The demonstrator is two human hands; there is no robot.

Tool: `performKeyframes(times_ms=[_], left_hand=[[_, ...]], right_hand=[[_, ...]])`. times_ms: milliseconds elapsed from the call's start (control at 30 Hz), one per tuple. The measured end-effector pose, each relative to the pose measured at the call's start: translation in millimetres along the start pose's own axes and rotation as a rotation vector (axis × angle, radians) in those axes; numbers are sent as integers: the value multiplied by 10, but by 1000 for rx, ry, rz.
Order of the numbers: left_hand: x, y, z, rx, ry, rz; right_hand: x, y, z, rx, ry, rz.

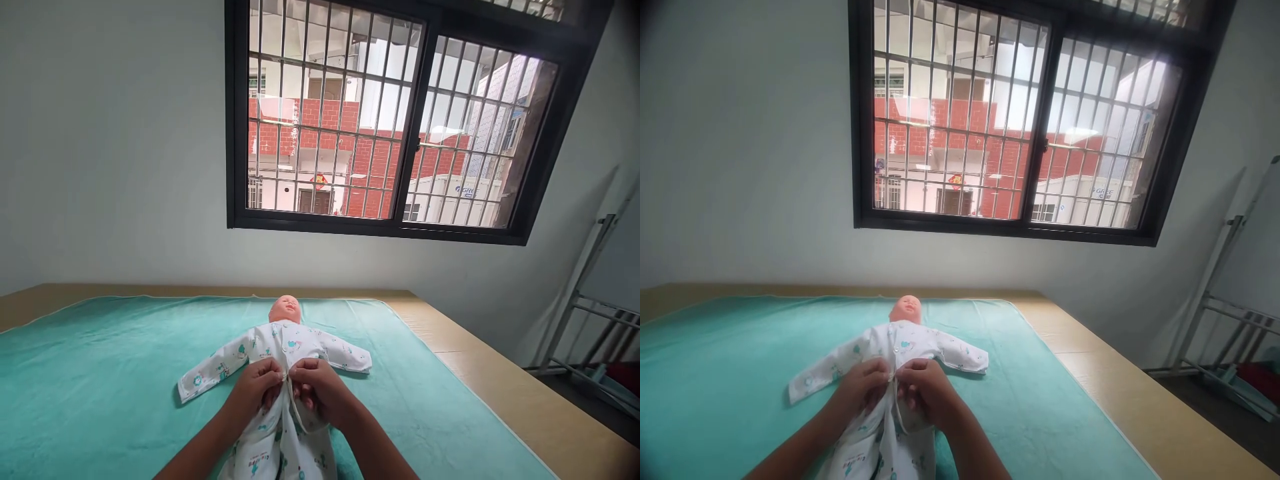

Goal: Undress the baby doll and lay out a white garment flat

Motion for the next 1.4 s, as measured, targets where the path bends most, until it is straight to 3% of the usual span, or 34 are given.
performKeyframes(times_ms=[300,1033,1200,1400], left_hand=[[-44,56,-39,17,-135,-6],[-160,118,-64,62,-105,9],[-192,129,-68,69,-134,22],[-71,60,-6,100,-133,21]], right_hand=[[-4,-13,7,-4,-28,8],[-22,-14,21,82,-21,17],[43,15,31,123,76,-26],[66,14,38,137,197,-42]])
Point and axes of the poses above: each hand's wrist, its own y-axis away from the middle knuckle, its own z-axis out of the back of the hand, x = y × z, the point moved 4 cm from there along -y, towards the middle knuckle, and after that the axes turned 4 degrees about x, right-handed, at the moved point
